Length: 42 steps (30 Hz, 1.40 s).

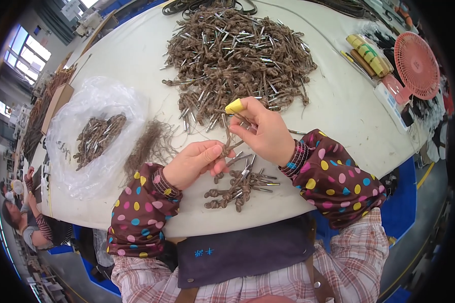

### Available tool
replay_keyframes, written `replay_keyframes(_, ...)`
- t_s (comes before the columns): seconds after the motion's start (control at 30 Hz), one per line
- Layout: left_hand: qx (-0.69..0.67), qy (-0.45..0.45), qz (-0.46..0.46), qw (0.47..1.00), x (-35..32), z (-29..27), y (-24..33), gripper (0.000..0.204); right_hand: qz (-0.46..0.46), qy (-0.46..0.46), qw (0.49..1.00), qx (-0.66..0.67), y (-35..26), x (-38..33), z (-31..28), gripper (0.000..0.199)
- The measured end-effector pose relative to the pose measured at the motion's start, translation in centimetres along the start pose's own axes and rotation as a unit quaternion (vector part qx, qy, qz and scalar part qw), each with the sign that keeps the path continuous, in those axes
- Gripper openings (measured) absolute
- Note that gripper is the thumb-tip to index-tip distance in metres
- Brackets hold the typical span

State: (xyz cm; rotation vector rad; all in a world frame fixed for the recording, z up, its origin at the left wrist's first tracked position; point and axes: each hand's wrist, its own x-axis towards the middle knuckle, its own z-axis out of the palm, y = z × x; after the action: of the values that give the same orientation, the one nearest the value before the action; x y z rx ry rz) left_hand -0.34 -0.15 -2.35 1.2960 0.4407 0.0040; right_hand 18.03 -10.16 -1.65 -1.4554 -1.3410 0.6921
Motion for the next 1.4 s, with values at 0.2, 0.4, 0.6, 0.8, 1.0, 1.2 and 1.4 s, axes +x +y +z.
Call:
replay_keyframes(0.2,0.025,-0.092,-0.009,0.995,-0.3,-1.1,0.3,0.038,-0.075,0.047,0.982,0.168,0.1,0.5,0.1,0.034)
replay_keyframes(0.4,0.180,0.124,0.061,0.974,-0.2,-0.9,0.7,0.028,0.048,-0.136,0.953,0.266,-1.5,0.3,-3.0,0.038)
replay_keyframes(0.6,0.081,0.133,0.129,0.979,0.2,-1.3,0.1,0.033,0.014,-0.192,0.959,0.206,1.9,1.3,-4.1,0.032)
replay_keyframes(0.8,0.199,0.178,0.147,0.953,0.0,-1.1,-0.3,0.023,-0.002,0.054,0.995,0.082,3.4,1.9,-3.5,0.038)
replay_keyframes(1.0,0.400,0.229,0.179,0.869,0.1,0.0,0.0,0.021,0.036,-0.019,0.989,0.140,1.8,0.5,-0.8,0.046)
replay_keyframes(1.2,0.352,0.212,0.192,0.891,0.8,0.0,-0.7,0.025,0.042,-0.027,0.988,0.148,2.1,0.5,0.0,0.026)
replay_keyframes(1.4,0.208,0.164,0.083,0.961,0.6,-0.4,-0.4,0.020,-0.101,0.033,0.994,-0.032,0.7,-0.8,0.8,0.025)
